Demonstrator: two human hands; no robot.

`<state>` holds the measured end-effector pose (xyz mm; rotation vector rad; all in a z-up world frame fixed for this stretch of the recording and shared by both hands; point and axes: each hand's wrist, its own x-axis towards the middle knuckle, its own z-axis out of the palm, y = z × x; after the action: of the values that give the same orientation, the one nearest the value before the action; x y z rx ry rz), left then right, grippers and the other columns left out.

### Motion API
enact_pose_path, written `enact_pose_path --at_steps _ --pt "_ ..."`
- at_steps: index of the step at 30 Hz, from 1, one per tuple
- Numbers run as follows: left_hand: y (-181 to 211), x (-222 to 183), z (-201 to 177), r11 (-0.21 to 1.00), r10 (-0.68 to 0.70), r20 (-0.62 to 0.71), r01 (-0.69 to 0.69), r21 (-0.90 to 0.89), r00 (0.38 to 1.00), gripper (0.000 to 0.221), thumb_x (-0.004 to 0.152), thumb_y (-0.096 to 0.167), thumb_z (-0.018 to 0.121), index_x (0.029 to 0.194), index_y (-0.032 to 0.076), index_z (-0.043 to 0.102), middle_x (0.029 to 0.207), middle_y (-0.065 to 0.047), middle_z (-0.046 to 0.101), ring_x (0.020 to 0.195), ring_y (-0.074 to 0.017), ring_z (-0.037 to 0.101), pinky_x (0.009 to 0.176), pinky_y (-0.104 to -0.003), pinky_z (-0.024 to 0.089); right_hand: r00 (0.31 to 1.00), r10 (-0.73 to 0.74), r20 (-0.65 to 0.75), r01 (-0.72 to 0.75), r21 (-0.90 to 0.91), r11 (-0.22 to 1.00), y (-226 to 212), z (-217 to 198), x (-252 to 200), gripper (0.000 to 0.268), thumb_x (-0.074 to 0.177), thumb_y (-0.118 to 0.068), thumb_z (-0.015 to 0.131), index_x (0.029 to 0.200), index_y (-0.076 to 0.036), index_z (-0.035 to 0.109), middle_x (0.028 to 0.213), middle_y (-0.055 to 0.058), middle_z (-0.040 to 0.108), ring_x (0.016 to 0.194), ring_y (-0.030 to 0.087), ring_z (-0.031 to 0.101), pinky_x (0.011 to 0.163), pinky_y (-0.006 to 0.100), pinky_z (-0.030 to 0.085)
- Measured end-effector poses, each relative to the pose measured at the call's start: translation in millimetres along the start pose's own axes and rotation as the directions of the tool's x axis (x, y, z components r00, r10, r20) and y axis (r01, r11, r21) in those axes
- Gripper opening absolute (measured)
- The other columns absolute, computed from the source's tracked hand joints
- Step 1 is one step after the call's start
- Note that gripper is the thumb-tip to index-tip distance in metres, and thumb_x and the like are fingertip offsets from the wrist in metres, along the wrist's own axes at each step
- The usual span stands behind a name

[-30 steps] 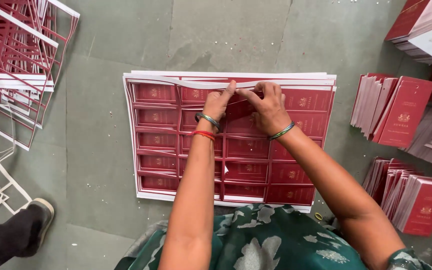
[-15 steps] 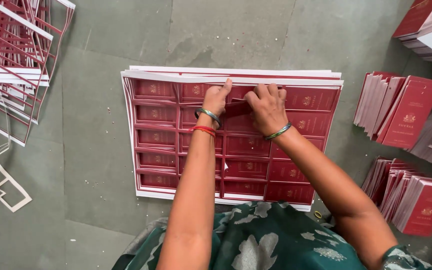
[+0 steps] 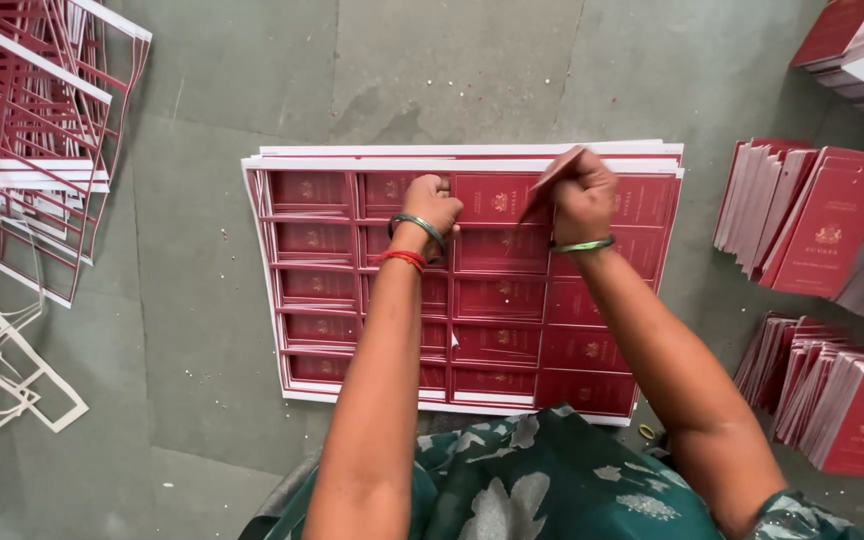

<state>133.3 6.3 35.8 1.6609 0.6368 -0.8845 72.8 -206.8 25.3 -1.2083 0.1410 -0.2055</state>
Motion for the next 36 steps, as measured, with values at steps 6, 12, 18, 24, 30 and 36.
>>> enact_pose_path --at_steps 6,12,18,24,30,36 --pt "-5 -6 -4 0.979 0.027 0.034 -0.020 -0.201 0.999 0.004 0.085 0.004 0.060 0.089 0.004 0.060 0.067 -0.001 0.057 0.047 -0.0108 0.051 0.037 -0.026 0.045 0.999 0.019 0.030 -0.019 -0.013 1.000 -8 -6 2 0.025 0.098 -0.016 0.048 0.084 -0.002 0.063 0.078 0.008 0.063 0.066 0.014 0.051 0.063 0.028 0.043" --pt "-24 0 8 0.946 0.050 -0.055 -0.065 -0.318 0.997 0.043 0.095 0.049 0.066 0.075 0.014 0.050 0.061 0.007 0.040 0.044 -0.0059 0.036 0.033 -0.024 0.034 0.983 -0.151 0.108 0.184 -0.449 0.875 -11 20 -2 0.038 0.106 -0.027 0.051 0.086 -0.003 0.073 0.074 0.008 0.069 0.065 0.018 0.061 0.063 0.032 0.046" --pt "-38 4 9 0.963 0.226 -0.116 -0.240 -0.127 0.967 0.056 0.095 0.061 0.061 0.067 0.014 0.047 0.056 0.007 0.035 0.045 -0.0067 0.031 0.035 -0.027 0.025 0.959 -0.246 0.139 0.272 -0.689 0.672 -21 40 -2 0.033 0.105 -0.028 0.058 0.088 -0.007 0.077 0.075 0.010 0.070 0.065 0.025 0.066 0.065 0.036 0.050" --pt "-39 4 20 0.853 0.502 -0.141 -0.463 0.240 0.853 0.066 0.094 0.060 0.064 0.054 0.010 0.045 0.052 0.004 0.040 0.051 -0.0074 0.037 0.043 -0.033 0.032 0.950 -0.281 0.137 0.293 -0.703 0.648 -21 42 -1 0.030 0.105 -0.027 0.059 0.089 -0.007 0.075 0.078 0.010 0.070 0.068 0.026 0.067 0.067 0.037 0.050" --pt "-69 17 16 0.894 0.416 -0.028 -0.414 -0.173 0.909 0.065 0.104 0.055 0.060 0.060 0.013 0.039 0.057 0.009 0.037 0.053 -0.0064 0.030 0.046 -0.030 0.023 0.919 -0.359 0.159 0.363 -0.695 0.620 -19 40 -4 0.026 0.103 -0.023 0.065 0.084 -0.006 0.071 0.073 0.009 0.064 0.064 0.026 0.060 0.063 0.039 0.045" --pt "-33 -17 -9 0.900 0.416 0.256 -0.355 -0.253 0.873 0.011 0.089 0.015 0.066 0.089 0.004 0.064 0.081 0.001 0.064 0.070 -0.0062 0.057 0.062 -0.024 0.046 0.927 -0.336 0.166 0.346 -0.721 0.600 -21 44 -3 0.025 0.104 -0.023 0.064 0.086 -0.007 0.072 0.072 0.009 0.061 0.064 0.027 0.059 0.063 0.040 0.044"
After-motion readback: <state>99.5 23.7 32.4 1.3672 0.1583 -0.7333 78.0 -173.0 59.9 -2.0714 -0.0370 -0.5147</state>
